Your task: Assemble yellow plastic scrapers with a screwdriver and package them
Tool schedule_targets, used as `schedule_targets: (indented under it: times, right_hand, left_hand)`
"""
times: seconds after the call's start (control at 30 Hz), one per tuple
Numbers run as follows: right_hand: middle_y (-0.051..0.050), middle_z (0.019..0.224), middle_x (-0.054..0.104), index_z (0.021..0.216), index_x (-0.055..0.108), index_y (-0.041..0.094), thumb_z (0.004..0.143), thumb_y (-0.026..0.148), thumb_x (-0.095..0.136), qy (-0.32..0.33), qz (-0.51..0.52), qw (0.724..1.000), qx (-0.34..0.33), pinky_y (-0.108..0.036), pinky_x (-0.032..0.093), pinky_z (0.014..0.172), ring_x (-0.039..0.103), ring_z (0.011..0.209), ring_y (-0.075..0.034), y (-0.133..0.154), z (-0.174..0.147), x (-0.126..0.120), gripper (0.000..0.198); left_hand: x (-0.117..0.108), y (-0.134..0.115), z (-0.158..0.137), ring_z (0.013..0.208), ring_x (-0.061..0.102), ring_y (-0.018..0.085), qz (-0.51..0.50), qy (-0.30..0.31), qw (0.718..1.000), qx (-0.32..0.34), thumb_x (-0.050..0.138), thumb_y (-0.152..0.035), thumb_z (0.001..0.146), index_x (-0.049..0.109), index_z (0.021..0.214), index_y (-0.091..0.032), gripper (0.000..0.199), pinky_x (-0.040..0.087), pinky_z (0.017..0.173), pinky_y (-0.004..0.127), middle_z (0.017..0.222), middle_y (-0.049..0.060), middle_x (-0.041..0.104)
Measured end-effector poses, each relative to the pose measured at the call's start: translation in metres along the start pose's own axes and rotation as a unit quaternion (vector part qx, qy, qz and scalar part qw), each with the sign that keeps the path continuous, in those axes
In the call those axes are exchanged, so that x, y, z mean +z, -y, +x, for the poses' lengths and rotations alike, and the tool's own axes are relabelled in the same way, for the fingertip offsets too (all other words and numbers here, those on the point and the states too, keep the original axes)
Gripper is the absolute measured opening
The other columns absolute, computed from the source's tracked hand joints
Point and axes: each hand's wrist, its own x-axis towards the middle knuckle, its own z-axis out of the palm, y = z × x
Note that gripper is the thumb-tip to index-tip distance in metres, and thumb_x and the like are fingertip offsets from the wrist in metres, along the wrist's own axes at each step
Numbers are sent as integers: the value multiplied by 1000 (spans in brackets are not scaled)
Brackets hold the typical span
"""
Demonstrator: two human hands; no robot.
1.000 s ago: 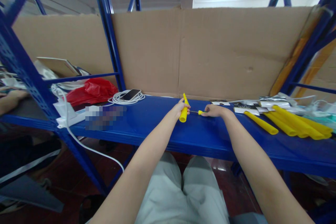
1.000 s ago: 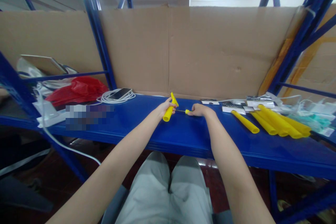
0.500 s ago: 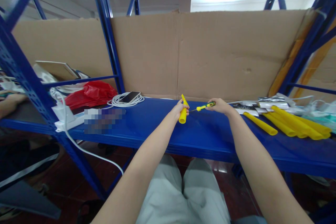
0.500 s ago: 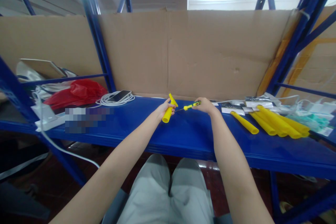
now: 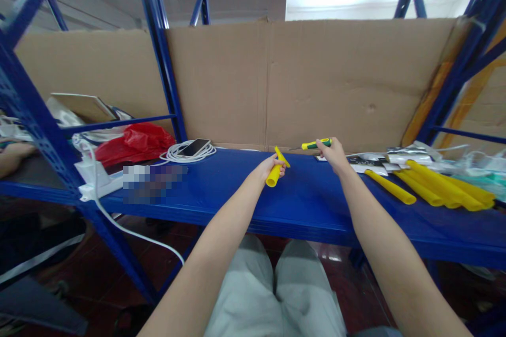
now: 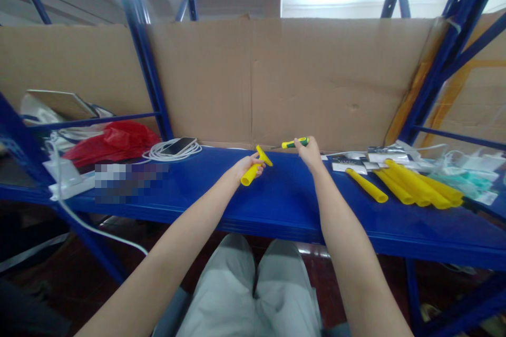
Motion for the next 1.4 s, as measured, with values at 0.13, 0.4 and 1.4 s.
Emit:
schedule_targets:
  times: [0.13,0.4,1.4]
  right_hand:
    - [5,56,49,74,42,21,80,32,60,17,49,998,19,-22,37,46,43,43,-8,9,-7,1,22]
    - [7,51,48,74,42,20,78,34,64,36,77,996,13,-20,35,43,42,41,-7,5,-5,3,26]
    - [6,53,48,74,42,20,79,30,63,42,90,995,14,-20,34,43,42,42,-6,11,-9,2,23]
  left_hand:
    - [-2,0,2,38,37,4,-11,20,1000,-10,41,2,77,29,125,-29,59,30,38,13,67,-4,45]
    - [-4,0,4,39,38,5,-11,32,999,-14,41,1,79,26,132,-30,63,31,40,15,68,-2,45]
    - [2,-2,-4,39,35,4,-35,14,999,-17,41,2,78,26,131,-31,64,30,38,13,68,-4,40]
